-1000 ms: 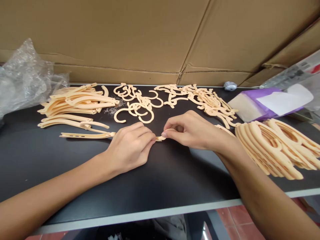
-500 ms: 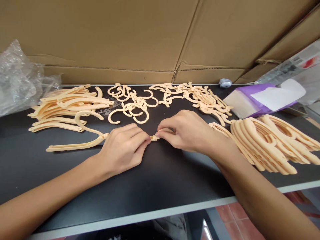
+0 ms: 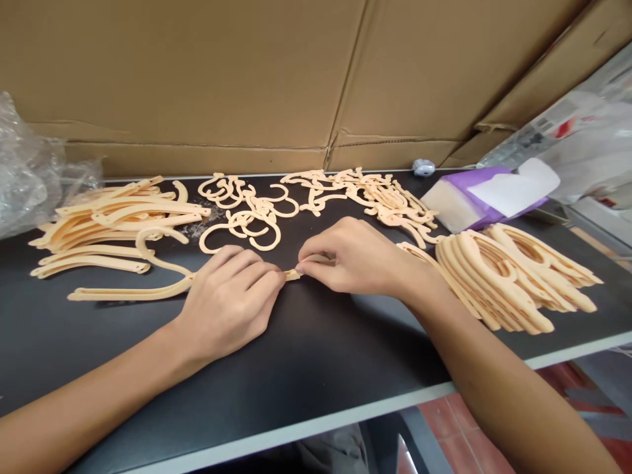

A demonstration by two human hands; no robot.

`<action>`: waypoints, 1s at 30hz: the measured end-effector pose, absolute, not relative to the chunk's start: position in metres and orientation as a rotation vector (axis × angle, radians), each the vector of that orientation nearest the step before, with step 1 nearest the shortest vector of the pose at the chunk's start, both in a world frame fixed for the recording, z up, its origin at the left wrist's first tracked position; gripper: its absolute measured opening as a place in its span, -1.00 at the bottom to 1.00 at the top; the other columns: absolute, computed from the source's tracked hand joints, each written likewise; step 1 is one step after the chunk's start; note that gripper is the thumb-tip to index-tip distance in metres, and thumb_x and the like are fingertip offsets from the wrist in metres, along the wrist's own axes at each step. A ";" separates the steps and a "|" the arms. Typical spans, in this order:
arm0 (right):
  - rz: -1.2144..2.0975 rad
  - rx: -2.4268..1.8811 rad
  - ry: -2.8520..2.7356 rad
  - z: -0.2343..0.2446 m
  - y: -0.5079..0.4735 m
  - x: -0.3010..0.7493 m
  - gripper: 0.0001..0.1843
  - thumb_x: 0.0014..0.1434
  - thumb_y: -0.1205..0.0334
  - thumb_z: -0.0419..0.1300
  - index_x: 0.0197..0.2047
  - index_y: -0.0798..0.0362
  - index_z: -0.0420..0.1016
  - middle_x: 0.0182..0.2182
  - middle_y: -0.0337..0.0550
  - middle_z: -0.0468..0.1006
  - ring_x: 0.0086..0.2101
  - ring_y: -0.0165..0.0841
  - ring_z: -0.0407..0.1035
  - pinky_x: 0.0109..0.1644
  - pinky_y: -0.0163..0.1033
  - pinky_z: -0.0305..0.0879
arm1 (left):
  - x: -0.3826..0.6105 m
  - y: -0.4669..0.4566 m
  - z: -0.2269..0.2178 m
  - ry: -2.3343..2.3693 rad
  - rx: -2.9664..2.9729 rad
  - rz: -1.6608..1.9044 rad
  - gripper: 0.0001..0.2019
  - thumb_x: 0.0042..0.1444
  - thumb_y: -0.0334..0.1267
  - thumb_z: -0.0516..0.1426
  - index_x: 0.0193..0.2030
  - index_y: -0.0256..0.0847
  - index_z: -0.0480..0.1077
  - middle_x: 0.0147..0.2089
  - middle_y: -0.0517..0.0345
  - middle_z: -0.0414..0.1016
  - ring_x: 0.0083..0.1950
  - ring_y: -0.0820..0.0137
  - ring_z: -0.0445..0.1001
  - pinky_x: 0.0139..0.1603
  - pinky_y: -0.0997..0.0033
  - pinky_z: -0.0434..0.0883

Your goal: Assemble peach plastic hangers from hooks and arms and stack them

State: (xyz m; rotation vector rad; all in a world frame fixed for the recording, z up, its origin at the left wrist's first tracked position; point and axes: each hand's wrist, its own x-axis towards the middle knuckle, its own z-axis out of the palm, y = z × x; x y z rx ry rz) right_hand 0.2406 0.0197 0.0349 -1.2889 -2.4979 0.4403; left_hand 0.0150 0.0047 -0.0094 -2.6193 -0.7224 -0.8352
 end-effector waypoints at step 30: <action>-0.118 -2.296 -2.027 0.026 0.059 0.308 -0.52 0.06 0.42 0.16 0.04 0.10 0.64 0.04 0.12 0.63 0.08 0.03 0.42 0.12 0.01 0.32 | 0.012 0.003 -0.012 -0.979 -2.634 -0.693 -0.75 0.31 -0.33 0.05 0.00 -0.31 0.51 -0.02 -0.04 0.60 -0.03 0.11 0.51 -0.06 0.08 0.45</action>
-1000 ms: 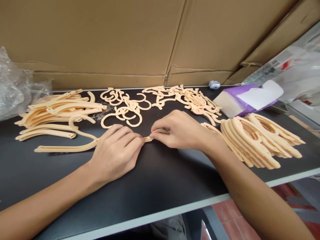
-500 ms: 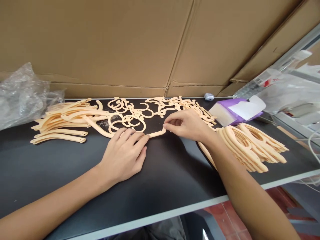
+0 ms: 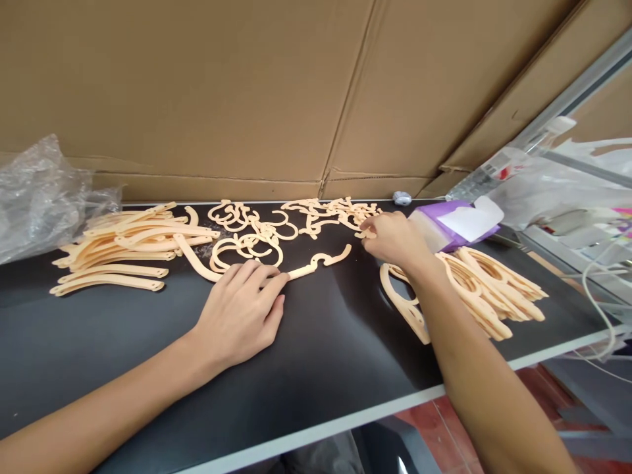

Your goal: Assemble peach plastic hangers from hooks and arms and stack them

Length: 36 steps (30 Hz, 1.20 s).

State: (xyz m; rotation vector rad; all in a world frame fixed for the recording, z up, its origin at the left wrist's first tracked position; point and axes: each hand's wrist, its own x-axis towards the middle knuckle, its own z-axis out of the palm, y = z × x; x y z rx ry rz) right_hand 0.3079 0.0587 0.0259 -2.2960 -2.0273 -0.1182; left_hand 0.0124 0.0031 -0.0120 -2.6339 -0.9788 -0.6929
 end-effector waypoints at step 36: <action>1.212 -1.053 -1.355 0.021 0.022 0.220 -0.74 0.18 0.27 0.30 -0.03 0.01 0.61 -0.37 -0.27 0.49 -0.34 -0.38 0.53 -0.16 -0.15 0.59 | -0.074 0.018 0.014 -0.980 -2.608 -0.599 -0.80 0.31 -0.34 0.13 -0.03 -0.15 0.56 -0.15 0.05 0.61 -0.14 0.21 0.49 -0.14 0.19 0.44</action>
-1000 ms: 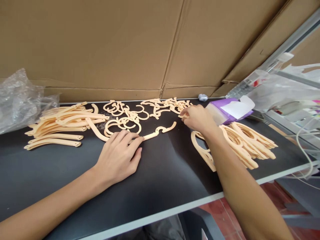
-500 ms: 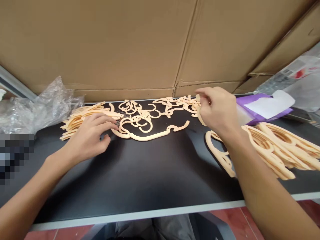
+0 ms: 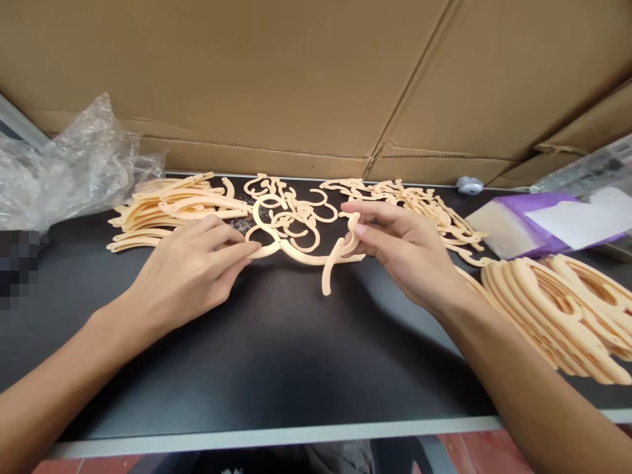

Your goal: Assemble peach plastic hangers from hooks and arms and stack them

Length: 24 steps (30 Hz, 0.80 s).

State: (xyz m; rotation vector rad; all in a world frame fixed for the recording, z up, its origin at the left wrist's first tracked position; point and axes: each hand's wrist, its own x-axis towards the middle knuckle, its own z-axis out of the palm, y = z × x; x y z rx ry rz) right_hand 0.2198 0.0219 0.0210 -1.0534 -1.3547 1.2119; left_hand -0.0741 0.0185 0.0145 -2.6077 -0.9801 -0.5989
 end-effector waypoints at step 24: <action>1.264 -1.035 -1.400 0.005 0.005 0.189 -0.78 -0.02 0.18 0.50 -0.30 0.03 0.63 -0.29 -0.19 0.69 -0.25 -0.34 0.58 -0.10 -0.21 0.50 | -0.045 -0.004 0.004 -1.273 -2.755 -1.108 -0.86 0.29 -0.26 0.21 -0.05 -0.20 0.49 -0.13 0.10 0.57 -0.13 0.33 0.52 -0.09 0.34 0.47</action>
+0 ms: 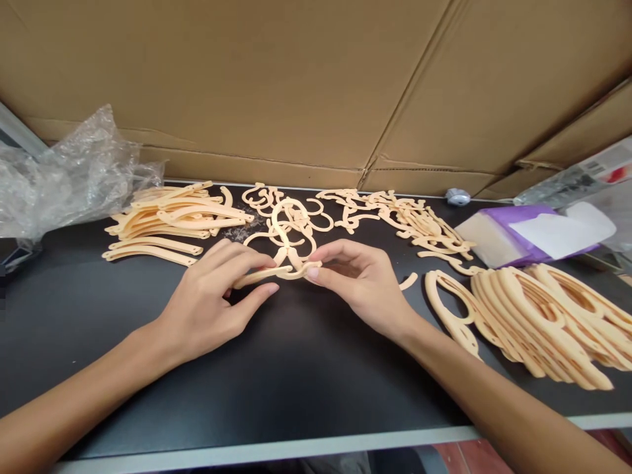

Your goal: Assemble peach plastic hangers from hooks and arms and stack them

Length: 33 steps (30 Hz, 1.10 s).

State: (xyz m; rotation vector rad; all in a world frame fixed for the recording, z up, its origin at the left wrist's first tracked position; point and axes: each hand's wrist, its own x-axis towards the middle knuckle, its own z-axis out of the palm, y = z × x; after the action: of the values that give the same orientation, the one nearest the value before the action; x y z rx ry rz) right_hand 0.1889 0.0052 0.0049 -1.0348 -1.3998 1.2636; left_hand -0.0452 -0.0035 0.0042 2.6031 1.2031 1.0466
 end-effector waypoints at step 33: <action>0.356 -1.381 -1.949 0.022 0.012 0.200 -0.58 0.15 0.10 0.25 -0.49 -0.04 0.03 -0.66 -0.43 0.14 -0.60 -0.48 0.02 -0.44 -0.29 -0.01 | -0.071 0.012 0.025 1.376 2.483 0.863 -0.84 0.28 -0.17 0.09 -0.20 -0.12 0.49 -0.30 0.25 0.61 -0.34 0.39 0.55 -0.36 0.45 0.39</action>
State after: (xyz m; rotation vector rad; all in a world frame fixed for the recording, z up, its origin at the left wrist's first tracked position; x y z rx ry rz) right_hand 0.1997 0.0123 0.0224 -1.3810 -1.9492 0.3562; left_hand -0.0707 0.0125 0.0253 2.4831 1.3763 0.8630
